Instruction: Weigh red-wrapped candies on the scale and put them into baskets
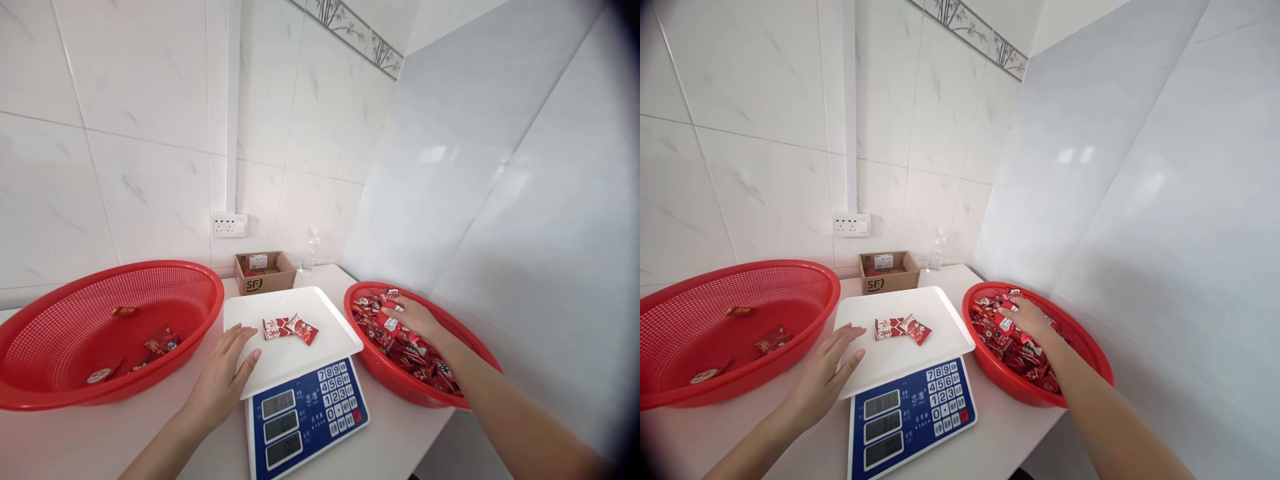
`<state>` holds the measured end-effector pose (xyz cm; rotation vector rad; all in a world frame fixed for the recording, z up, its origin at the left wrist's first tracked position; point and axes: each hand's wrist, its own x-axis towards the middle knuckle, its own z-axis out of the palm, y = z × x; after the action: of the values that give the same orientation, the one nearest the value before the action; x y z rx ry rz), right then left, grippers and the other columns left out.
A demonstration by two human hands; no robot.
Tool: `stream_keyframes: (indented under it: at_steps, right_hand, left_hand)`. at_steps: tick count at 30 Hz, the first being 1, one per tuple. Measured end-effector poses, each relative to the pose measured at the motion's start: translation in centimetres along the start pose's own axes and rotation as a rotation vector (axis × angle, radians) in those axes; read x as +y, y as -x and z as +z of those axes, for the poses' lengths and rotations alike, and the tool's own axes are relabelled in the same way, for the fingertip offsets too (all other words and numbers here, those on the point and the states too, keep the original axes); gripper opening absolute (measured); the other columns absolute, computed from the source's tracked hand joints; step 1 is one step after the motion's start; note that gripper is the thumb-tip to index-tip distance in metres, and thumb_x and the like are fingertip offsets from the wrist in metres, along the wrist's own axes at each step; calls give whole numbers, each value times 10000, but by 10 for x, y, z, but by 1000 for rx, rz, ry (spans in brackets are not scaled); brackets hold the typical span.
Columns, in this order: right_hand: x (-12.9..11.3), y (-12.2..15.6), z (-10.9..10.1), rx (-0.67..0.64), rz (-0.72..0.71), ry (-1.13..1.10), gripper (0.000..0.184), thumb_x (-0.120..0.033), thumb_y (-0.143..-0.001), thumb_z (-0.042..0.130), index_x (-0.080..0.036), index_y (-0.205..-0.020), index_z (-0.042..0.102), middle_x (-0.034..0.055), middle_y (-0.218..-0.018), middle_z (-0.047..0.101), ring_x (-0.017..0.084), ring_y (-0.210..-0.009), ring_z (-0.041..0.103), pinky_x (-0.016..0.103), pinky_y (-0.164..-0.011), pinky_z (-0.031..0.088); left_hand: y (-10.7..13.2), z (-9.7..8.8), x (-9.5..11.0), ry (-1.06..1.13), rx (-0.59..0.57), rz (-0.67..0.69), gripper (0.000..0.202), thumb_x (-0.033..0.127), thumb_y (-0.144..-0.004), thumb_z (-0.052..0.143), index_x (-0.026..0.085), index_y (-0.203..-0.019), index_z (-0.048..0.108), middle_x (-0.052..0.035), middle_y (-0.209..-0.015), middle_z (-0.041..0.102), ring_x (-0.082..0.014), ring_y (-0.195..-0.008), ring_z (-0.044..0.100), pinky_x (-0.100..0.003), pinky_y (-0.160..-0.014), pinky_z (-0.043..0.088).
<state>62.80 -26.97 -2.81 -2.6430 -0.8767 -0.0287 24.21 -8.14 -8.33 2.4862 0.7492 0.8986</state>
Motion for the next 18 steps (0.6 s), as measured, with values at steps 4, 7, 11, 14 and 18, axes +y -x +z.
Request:
stream_keyframes:
  at_steps: [4,7,11,14,18]
  right_hand:
    - [-2,3,0,-53,40,169,523,-510,-835,390,-159,-1190,547,151,-1176,610,298,-1094,557,400,-876,425]
    - [-7,7,-4,-69,89,224,485,-483,-869,322,-173,-1156,560,149,-1116,636,302,-1051,580,422,-856,426]
    - [-28,12,-11,-8,5,19,447,-459,-871,330,-162,-1089,585,126,-1171,613,257,-1082,559,360,-898,415]
    - [-64,20,-12,-8,-119,-193,406,-454,-863,349,-188,-1030,607,83,-1146,632,217,-1043,576,306,-875,433]
    - [-129,42,-3,-130,-257,-300,336,-434,-857,390,-217,-988,610,51,-1049,667,190,-904,613,287,-768,470]
  left_hand:
    - [0,0,0,16,-28,-23,391,437,-900,359,255,-1207,519,-52,-1290,545,-247,-1285,394,-462,-1021,389]
    - [0,-1,0,28,-33,-25,388,435,-901,355,253,-1199,523,-50,-1286,547,-245,-1287,391,-464,-1027,382]
    - [1,-1,1,33,-15,-8,362,411,-900,379,252,-1184,536,-56,-1264,563,-253,-1266,418,-464,-1010,401]
    - [1,-1,1,32,-26,-4,364,412,-906,369,250,-1193,525,-59,-1277,552,-252,-1271,410,-469,-1017,391]
    - [1,-1,0,26,-30,-1,367,415,-909,363,248,-1195,521,-61,-1284,544,-247,-1278,401,-468,-1029,377]
